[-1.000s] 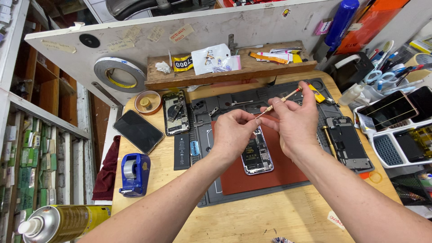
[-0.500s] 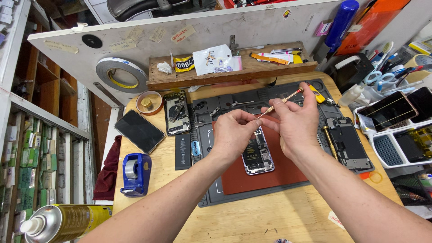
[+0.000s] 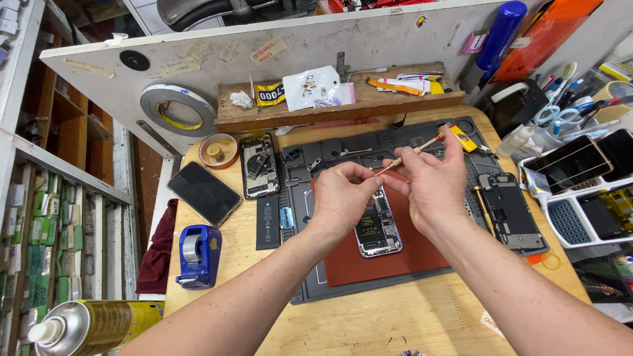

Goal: The person works on a disassembled smartphone, using a screwdriver to remove and install screws, and a spudger to adjust internal components and connectors. The phone remains open on the workbench throughout the clip.

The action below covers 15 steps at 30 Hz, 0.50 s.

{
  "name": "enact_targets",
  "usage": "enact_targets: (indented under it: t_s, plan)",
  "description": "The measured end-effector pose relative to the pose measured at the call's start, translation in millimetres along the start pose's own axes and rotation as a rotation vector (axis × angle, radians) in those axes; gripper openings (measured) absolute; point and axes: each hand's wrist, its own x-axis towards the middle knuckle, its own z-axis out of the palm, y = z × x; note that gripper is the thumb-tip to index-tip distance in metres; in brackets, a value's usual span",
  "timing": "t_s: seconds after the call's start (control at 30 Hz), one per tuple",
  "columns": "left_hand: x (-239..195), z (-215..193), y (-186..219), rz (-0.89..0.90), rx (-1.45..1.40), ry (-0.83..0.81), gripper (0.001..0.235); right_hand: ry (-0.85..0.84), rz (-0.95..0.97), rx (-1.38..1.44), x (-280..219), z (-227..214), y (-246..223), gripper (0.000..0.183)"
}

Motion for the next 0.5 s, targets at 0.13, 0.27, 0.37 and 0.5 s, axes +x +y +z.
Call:
enact_targets:
  t_s: [0.13,0.27,0.37,0.5]
  plan:
    - [-0.4,-0.1,0.8,0.000,0.023,0.005,0.018,-0.010,-0.001,0.001,0.3,0.6,-0.1,0.080]
    - [1.0,0.2,0.0,0.009,0.027,0.003,0.017,-0.016,-0.020,-0.010,0.5,0.8,0.2,0.081]
    - [2.2,1.2,-0.6,0.010,0.022,0.007,0.017,-0.021,-0.010,-0.006,0.5,0.6,0.2,0.080]
    - [3.4,1.5,-0.8,0.009,0.027,0.007,0.016,-0.024,-0.016,0.003,1.1,0.6,0.1,0.080]
